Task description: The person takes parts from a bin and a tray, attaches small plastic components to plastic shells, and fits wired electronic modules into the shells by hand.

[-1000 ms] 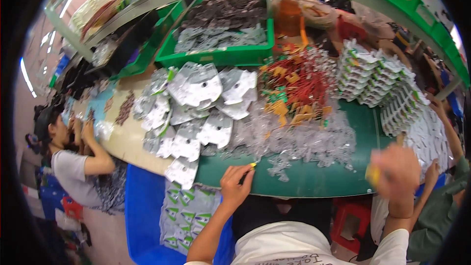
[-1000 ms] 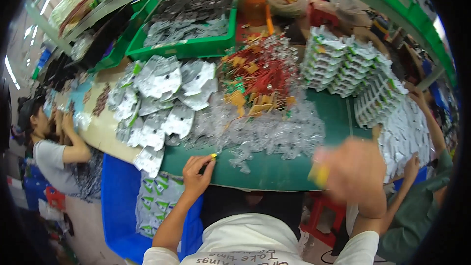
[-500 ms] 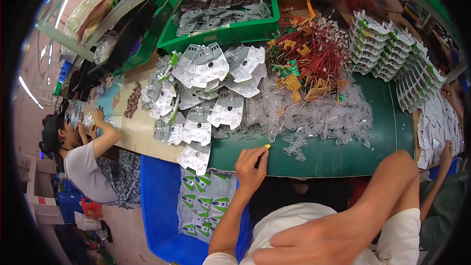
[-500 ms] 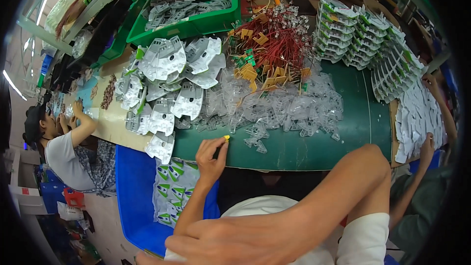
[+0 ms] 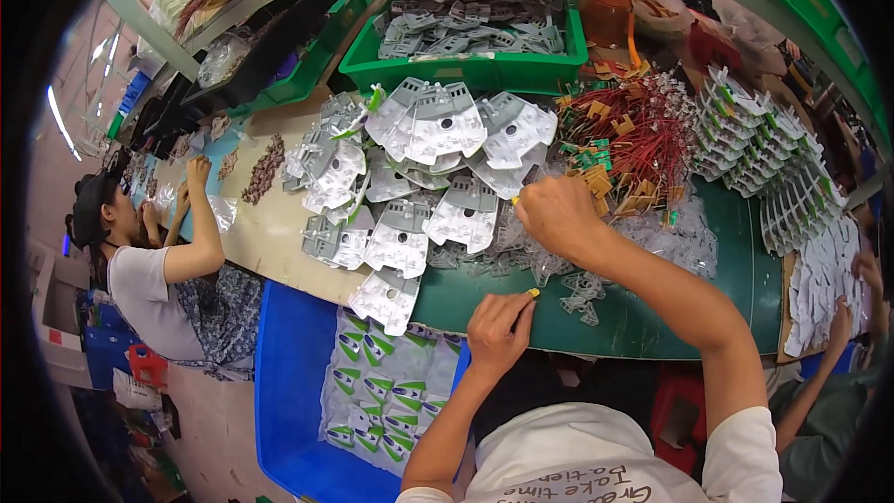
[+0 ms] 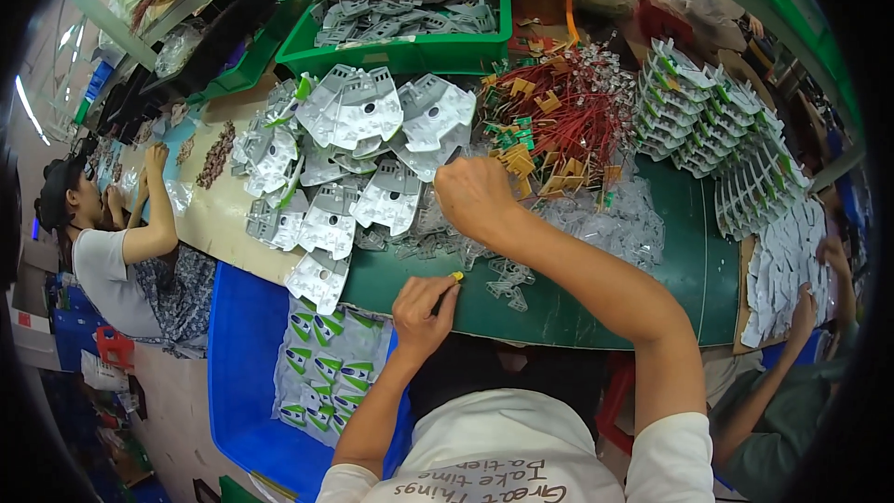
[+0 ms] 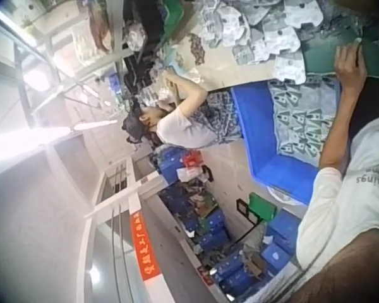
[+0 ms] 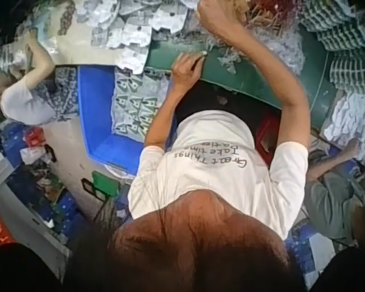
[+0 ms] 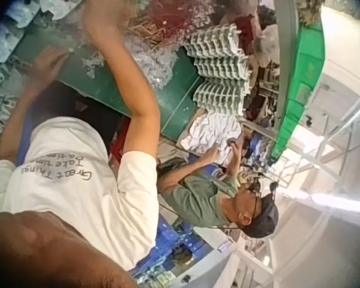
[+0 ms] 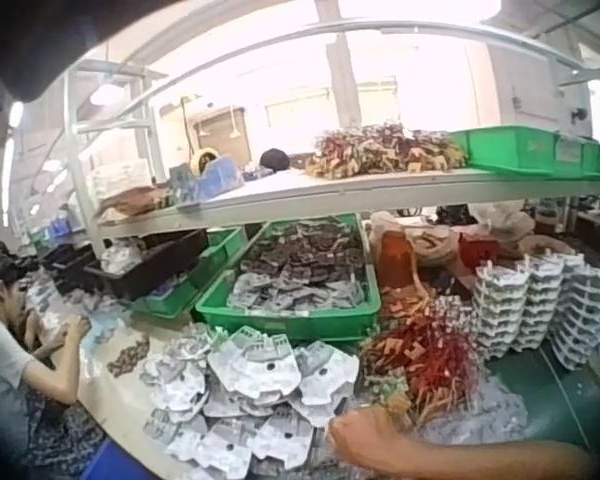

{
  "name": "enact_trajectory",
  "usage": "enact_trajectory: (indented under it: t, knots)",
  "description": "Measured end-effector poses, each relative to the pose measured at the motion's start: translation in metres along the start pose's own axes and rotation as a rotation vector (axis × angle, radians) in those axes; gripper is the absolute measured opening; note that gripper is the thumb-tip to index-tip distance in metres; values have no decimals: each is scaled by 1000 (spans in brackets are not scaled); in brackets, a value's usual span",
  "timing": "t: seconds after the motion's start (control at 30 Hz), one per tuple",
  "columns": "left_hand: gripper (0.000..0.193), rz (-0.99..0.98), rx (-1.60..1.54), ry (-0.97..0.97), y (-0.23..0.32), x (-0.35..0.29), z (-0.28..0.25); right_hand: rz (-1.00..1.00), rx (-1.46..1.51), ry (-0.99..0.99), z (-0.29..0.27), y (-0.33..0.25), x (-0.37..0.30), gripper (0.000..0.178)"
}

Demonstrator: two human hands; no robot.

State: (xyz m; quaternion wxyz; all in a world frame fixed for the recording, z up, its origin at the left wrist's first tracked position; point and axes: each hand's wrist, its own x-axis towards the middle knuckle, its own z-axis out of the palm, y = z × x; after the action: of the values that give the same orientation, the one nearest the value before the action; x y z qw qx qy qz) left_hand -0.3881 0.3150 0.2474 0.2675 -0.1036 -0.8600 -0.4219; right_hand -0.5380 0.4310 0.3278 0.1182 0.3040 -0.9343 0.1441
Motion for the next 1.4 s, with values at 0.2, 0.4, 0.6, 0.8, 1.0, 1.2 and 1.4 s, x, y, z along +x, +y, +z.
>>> enact_trajectory:
  t: [0.2,0.4,0.6,0.8,1.0,1.2,1.4]
  knots:
    - [15,5,-2,11,-3,0,-1,73,22,-88,11,4,12,16]
    - [15,12,-3,16,-4,3,-3,92,414,55,-30,18,10,12]
    - [14,22,-6,12,-6,-1,-1,373,900,173,-98,25,28,13]
    - [14,21,9,12,-5,0,0,222,777,345,-100,24,4,20]
    - [14,14,13,15,-3,1,0,108,1007,443,-105,6,-30,21]
    - [17,-125,-155,-34,3,5,-9,486,1547,14,-69,-3,-57,17]
    - [34,-557,-966,-81,32,21,-43,500,1659,-257,-63,-22,-86,18]
